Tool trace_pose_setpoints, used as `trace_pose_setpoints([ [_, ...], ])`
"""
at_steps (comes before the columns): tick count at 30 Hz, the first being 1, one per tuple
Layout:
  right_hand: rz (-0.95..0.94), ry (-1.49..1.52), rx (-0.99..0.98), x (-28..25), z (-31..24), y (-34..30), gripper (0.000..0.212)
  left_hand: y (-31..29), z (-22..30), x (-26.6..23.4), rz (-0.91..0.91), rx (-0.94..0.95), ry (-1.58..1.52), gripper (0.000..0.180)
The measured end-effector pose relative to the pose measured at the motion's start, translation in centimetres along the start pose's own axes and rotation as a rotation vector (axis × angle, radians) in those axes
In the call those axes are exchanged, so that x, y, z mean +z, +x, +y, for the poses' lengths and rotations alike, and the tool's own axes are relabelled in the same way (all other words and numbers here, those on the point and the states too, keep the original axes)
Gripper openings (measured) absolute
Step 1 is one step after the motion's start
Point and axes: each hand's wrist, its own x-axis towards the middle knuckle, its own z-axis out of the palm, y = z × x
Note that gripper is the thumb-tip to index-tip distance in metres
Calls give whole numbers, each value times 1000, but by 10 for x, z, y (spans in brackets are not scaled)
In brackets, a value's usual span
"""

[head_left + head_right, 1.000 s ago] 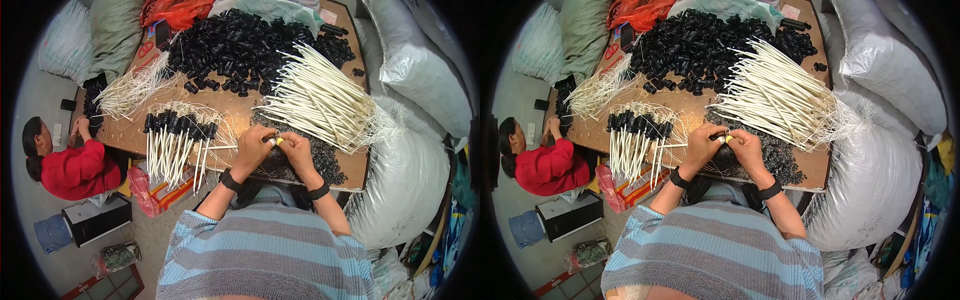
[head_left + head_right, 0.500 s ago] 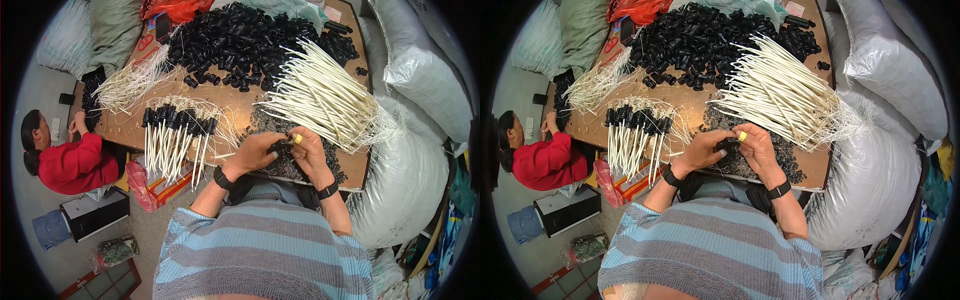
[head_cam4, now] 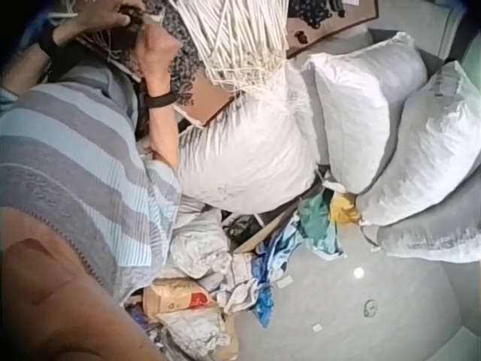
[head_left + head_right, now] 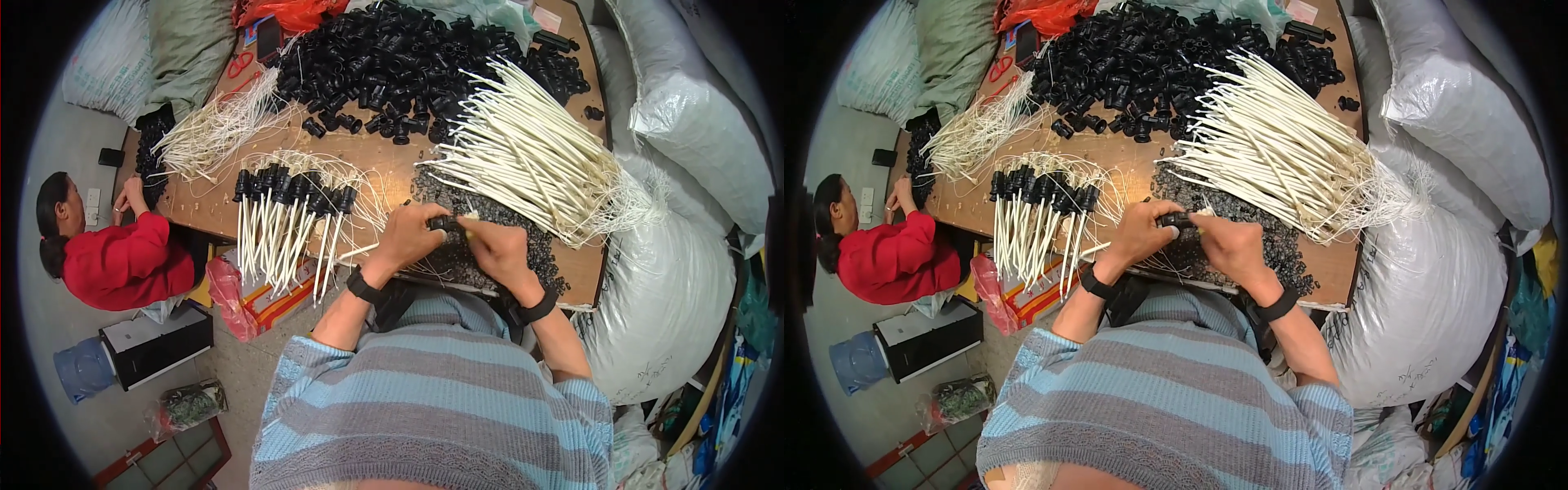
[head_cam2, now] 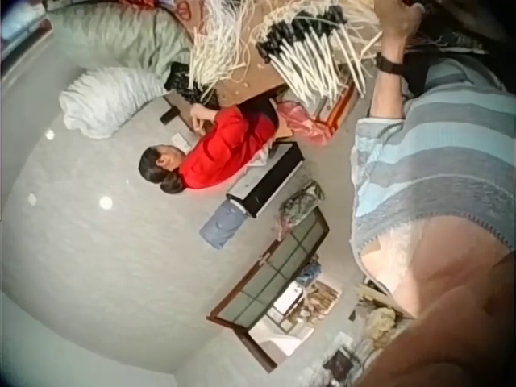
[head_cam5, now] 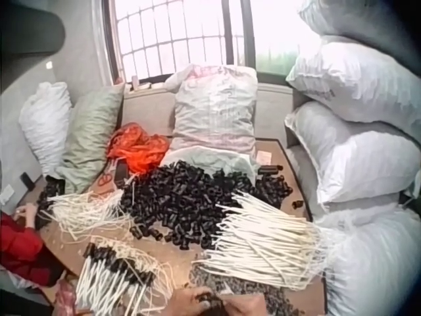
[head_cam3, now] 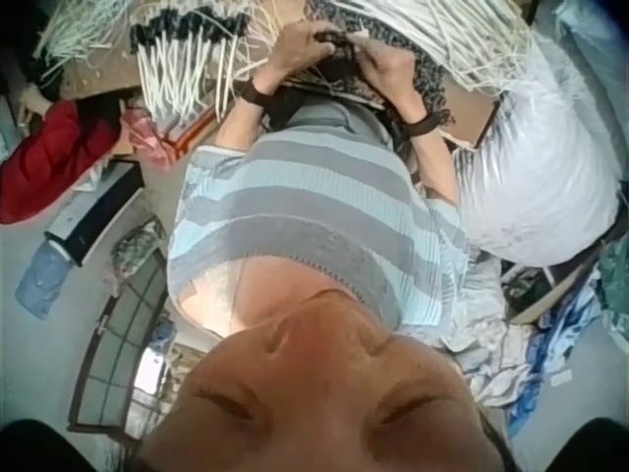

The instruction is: The person assembles components by hand, picking up a black plastic part and a white wire, inserting the wire into the part, and then sliding a small grey sleeve over the connection. The completed assembly is then placed onto the table before the process repeats.

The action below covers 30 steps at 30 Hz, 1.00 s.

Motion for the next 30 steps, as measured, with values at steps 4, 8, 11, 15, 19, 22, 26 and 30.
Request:
trace_pose_setpoints([
  [4,-93,3,62,-10,-14,4,37,-4,-8,-3,21,94,97,21],
  [8,-257,16,202,-14,-20,21,37,-11,3,-8,72,303,245,25],
  [11,-514,137,402,-25,-17,39,27,-14,8,-3,-18,348,383,23],
  [15,-700,409,591,-18,-4,38,27,-21,9,-6,-65,398,453,18],
  [19,-680,604,691,-4,-11,34,24,-32,8,-12,-70,398,457,8],
  [22,-538,432,568,2,-29,41,21,-36,3,-22,32,357,449,10],
  [26,-477,90,199,8,-55,54,38,-40,-4,-47,173,316,449,22],
  [30,-241,131,153,21,-71,48,33,-56,-8,-63,258,219,313,35],
])
